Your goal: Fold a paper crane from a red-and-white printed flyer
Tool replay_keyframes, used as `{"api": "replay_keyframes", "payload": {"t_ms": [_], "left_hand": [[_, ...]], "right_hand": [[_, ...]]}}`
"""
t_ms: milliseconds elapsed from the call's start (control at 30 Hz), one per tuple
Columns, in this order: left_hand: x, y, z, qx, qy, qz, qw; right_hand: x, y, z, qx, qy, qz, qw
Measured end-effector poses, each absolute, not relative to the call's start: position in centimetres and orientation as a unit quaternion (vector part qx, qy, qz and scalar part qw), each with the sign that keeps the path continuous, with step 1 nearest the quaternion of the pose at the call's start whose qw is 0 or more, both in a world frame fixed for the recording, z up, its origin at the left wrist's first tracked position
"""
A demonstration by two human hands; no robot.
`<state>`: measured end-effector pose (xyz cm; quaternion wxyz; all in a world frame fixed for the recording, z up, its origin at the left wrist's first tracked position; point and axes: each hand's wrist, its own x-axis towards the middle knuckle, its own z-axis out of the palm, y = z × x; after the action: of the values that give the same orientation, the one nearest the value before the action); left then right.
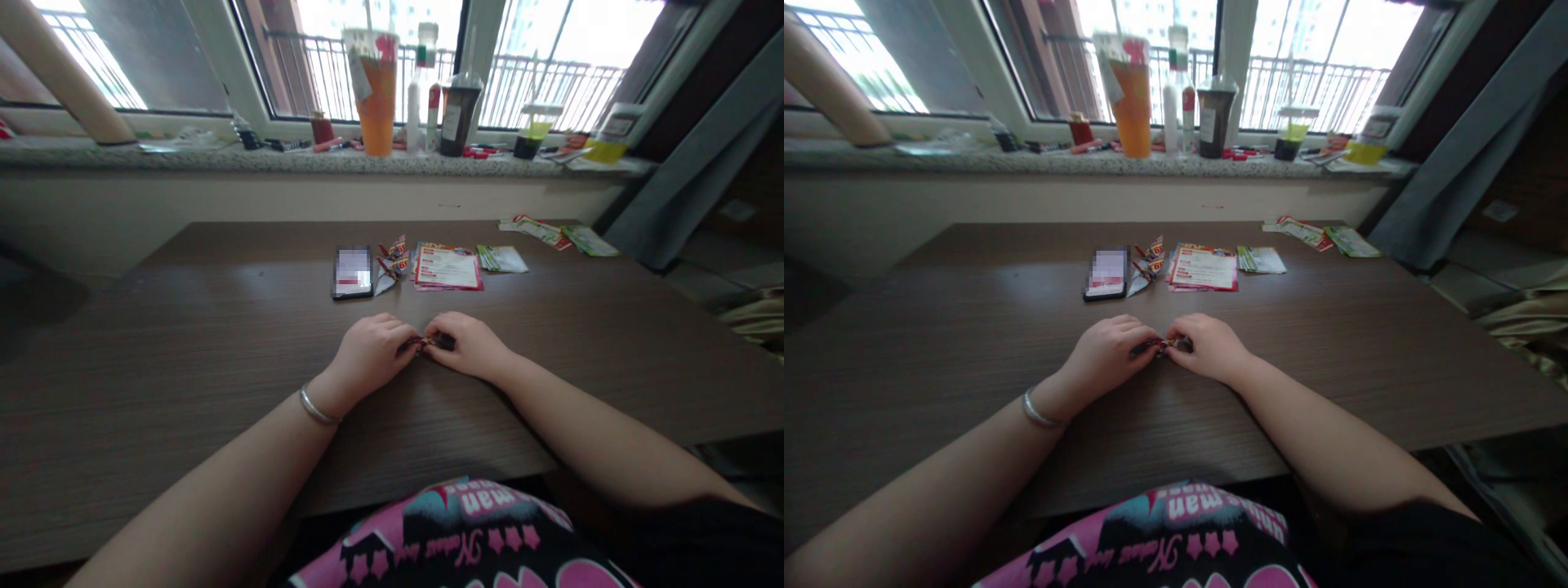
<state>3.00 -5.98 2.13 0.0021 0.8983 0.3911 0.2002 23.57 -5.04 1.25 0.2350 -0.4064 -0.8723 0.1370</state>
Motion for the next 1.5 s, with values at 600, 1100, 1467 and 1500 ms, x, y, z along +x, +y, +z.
{"api": "replay_keyframes", "payload": {"t_ms": [600,1100,1467,1500], "left_hand": [[3.0,-5.9,2.0,0.766,0.441,0.367,0.29],[3.2,-5.7,1.7,0.711,0.447,0.396,0.371],[3.9,-6.1,1.2,0.744,0.445,0.339,0.365],[3.8,-6.1,1.2,0.745,0.444,0.34,0.363]], "right_hand": [[23.1,-5.6,1.8,-0.415,-0.789,0.32,0.322],[23.1,-5.3,1.3,-0.425,-0.721,0.423,0.347],[22.4,-4.9,0.7,-0.39,-0.623,0.532,0.42],[22.4,-5.0,0.7,-0.391,-0.62,0.535,0.419]]}}
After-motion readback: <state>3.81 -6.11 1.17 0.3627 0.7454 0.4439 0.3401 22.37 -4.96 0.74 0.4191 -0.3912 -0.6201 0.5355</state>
